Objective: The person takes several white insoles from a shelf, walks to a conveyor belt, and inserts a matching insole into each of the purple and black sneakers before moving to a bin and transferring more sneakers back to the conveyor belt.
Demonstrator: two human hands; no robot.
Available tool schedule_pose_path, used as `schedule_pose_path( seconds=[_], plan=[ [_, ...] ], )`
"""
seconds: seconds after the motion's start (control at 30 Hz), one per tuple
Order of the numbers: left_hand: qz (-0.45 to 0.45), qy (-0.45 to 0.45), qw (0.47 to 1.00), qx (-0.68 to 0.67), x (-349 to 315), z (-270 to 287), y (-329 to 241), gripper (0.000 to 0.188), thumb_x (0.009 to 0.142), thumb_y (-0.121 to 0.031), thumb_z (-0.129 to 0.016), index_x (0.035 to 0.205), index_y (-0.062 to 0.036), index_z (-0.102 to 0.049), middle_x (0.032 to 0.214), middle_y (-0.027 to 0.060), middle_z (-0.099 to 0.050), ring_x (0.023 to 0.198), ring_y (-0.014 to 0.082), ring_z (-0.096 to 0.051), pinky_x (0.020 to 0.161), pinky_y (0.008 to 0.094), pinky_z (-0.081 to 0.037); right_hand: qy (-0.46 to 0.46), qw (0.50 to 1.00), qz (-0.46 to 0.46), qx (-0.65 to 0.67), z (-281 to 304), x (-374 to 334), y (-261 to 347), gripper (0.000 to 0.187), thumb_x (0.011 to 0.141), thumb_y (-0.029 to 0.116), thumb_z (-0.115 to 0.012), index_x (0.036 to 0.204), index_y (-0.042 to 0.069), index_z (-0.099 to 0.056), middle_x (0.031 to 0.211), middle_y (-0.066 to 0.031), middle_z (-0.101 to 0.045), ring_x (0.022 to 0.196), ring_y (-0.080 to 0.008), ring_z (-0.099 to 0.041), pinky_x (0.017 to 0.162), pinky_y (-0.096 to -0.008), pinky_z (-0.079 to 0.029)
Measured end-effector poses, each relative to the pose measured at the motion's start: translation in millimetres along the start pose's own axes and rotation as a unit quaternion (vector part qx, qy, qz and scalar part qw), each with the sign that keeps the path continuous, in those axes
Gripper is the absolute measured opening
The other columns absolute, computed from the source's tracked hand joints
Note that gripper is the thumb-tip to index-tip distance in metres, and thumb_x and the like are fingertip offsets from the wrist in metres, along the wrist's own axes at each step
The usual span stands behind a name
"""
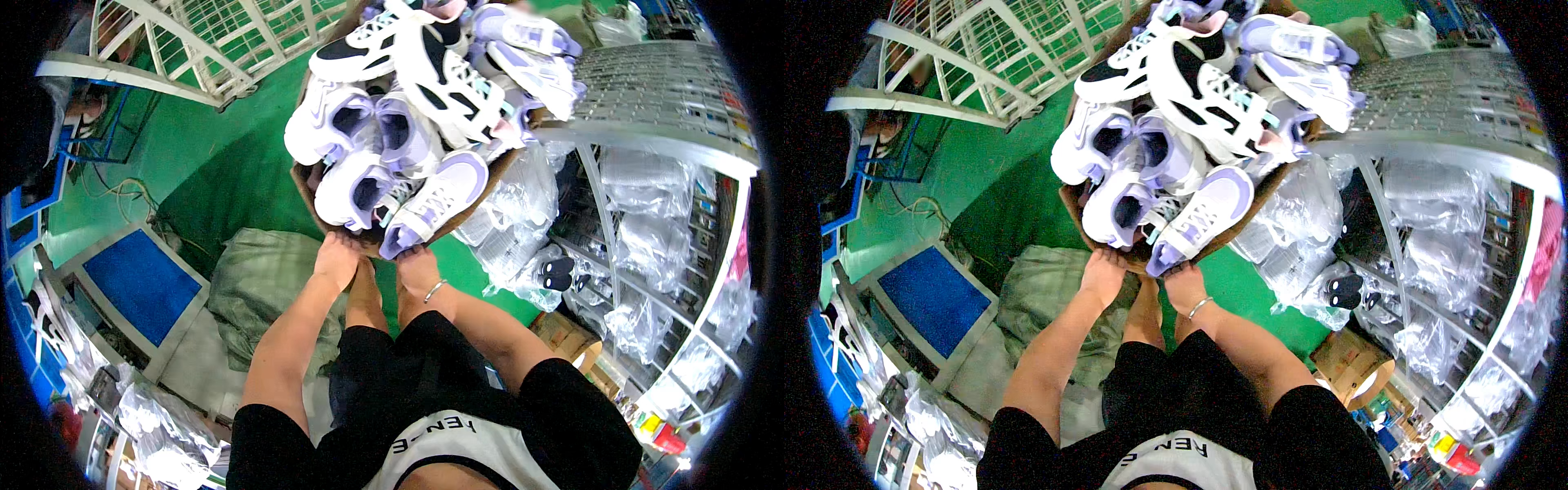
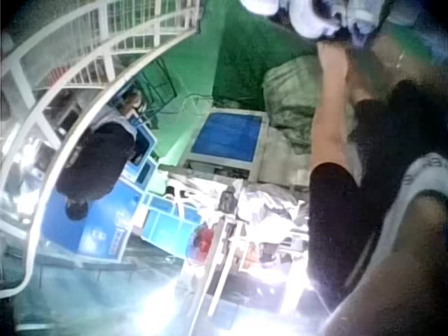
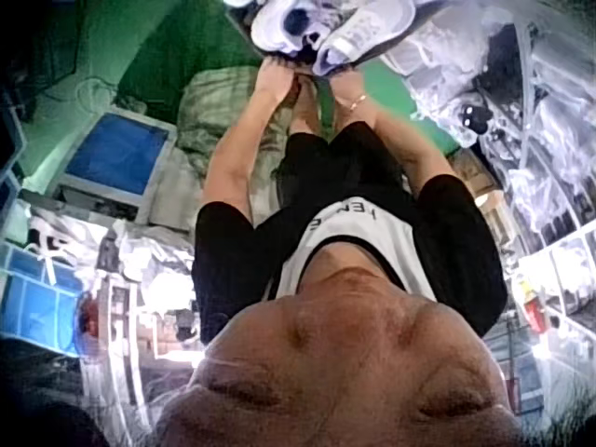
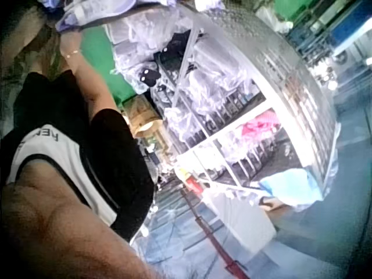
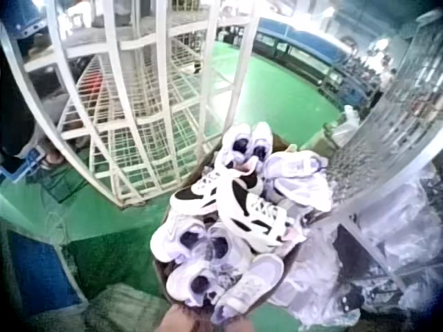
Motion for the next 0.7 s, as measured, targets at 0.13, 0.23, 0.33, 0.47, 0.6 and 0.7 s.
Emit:
schedule_pose_path(
  seconds=[0.13,0.23,0.33,0.47,0.6,0.7],
  plan=[
    [0.012,-0.063,0.998,-0.026,-43,-31,9,0.013,0.07,-0.011,-0.045,0.074,-0.0062,-0.056,0.079,0.0087,-0.058,0.082,0.0211,-0.052,0.078,0.0336,-0.036,0.133,0.99,0.046,0.029,2,-11,44,0.015,0.062,0.013,-0.048,0.069,0.004,-0.058,0.072,-0.0112,-0.059,0.067,-0.0233,-0.055,0.055,-0.0374,-0.044],
    [0.019,-0.056,0.995,-0.076,-89,-41,11,0.013,0.071,-0.011,-0.045,0.074,-0.0053,-0.056,0.077,0.0093,-0.058,0.078,0.024,-0.053,0.075,0.036,-0.037,0.049,0.994,0.077,0.057,-29,-36,83,0.014,0.059,0.011,-0.05,0.065,0.002,-0.059,0.063,-0.011,-0.058,0.061,-0.0241,-0.057,0.055,-0.0379,-0.045],
    [0.038,-0.037,0.994,-0.098,-120,-38,11,0.014,0.07,-0.01,-0.045,0.076,-0.0048,-0.056,0.076,0.0089,-0.059,0.075,0.0239,-0.055,0.074,0.0365,-0.038,0.065,0.991,0.046,0.106,-47,-55,115,0.014,0.064,0.012,-0.049,0.07,0.002,-0.057,0.07,-0.0104,-0.058,0.063,-0.0231,-0.057,0.055,-0.0362,-0.045],
    [0.051,-0.027,0.995,-0.082,-120,-42,12,0.015,0.069,-0.009,-0.048,0.079,-0.0043,-0.057,0.078,0.009,-0.06,0.074,0.0249,-0.056,0.076,0.0379,-0.038,0.064,0.978,0.125,0.157,-18,-65,88,0.03,0.069,0.013,-0.05,0.097,0.004,-0.053,0.087,-0.008,-0.056,0.078,-0.0211,-0.055,0.06,-0.0338,-0.045],
    [0.15,-0.146,0.953,-0.221,-106,-19,-3,0.012,0.07,-0.007,-0.047,0.076,-0.0044,-0.058,0.081,0.0122,-0.059,0.077,0.0256,-0.055,0.079,0.0395,-0.037,0.013,0.98,-0.037,0.194,74,-72,-44,0.019,0.064,0.009,-0.054,0.083,0.007,-0.053,0.069,-0.0101,-0.051,0.063,-0.0268,-0.05,0.057,-0.0361,-0.04],
    [0.128,-0.076,0.979,-0.143,-107,-17,-11,0.018,0.068,-0.008,-0.048,0.083,-0.0055,-0.058,0.084,0.0137,-0.058,0.08,0.0274,-0.054,0.079,0.0379,-0.038,-0.312,0.939,-0.127,0.064,118,-78,-170,0.013,0.066,0.002,-0.049,0.079,0.002,-0.05,0.076,-0.0148,-0.049,0.074,-0.0315,-0.046,0.065,-0.0393,-0.037]
  ],
)
Point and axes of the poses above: each hand's wrist, its own x-axis towards the middle knuckle, its own z-axis out of the back of the hand, y = z × x, the point moved 1 cm from there along x, towards the middle knuckle
